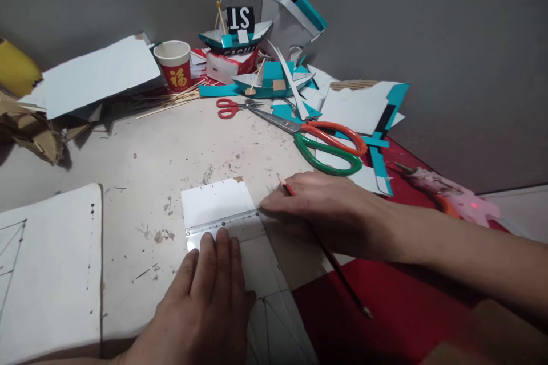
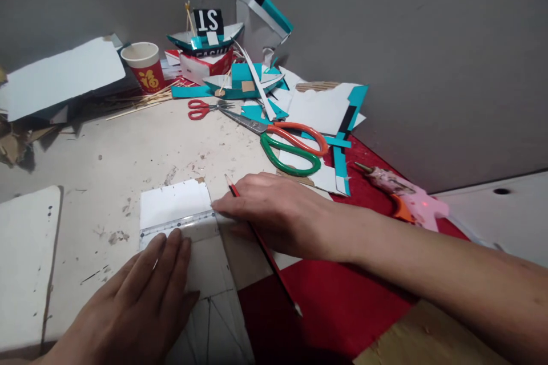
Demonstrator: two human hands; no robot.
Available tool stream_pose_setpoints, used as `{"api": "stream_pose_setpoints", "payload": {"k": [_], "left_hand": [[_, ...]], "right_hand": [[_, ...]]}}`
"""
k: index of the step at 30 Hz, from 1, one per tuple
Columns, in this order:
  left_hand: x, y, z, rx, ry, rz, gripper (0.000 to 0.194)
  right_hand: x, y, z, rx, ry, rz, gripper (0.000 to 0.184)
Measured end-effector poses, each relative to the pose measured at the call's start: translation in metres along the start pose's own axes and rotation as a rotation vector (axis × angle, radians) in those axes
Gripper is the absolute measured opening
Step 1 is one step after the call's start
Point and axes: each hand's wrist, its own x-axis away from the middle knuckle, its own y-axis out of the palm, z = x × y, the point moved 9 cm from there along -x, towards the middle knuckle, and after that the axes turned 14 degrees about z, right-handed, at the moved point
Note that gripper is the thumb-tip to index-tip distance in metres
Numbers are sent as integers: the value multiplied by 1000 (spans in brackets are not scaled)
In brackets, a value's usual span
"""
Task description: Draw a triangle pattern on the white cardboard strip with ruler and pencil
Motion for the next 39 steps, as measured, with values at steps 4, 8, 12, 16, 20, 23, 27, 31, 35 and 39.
{"api": "stream_pose_setpoints", "payload": {"k": [4,8,12,16,20,23,27,31,35,39], "left_hand": [[-1,-2,1,-3,22,56,34],[-2,-4,-3,-6,-17,74,32],[-3,-4,-3,-5,-34,78,32],[-4,-4,-3,-14,-57,98,33],[-3,-3,-2,-19,-68,110,32],[-2,-1,-2,-13,-73,114,32],[0,-1,0,-10,-58,138,32],[0,-1,0,-12,-50,143,33],[-1,-2,0,-25,-34,146,32],[-2,-2,0,-19,-27,158,33]], "right_hand": [[-25,-19,-11,-293,81,130,34],[-50,8,-2,-539,384,67,33],[-56,41,14,-737,606,106,29],[-52,50,24,-752,645,181,29],[-55,46,19,-644,532,199,27],[-58,46,16,-627,484,196,28],[-57,50,17,-658,508,157,27],[-55,53,18,-682,547,116,29],[-55,54,17,-690,565,102,31],[-55,55,17,-694,557,97,29]]}}
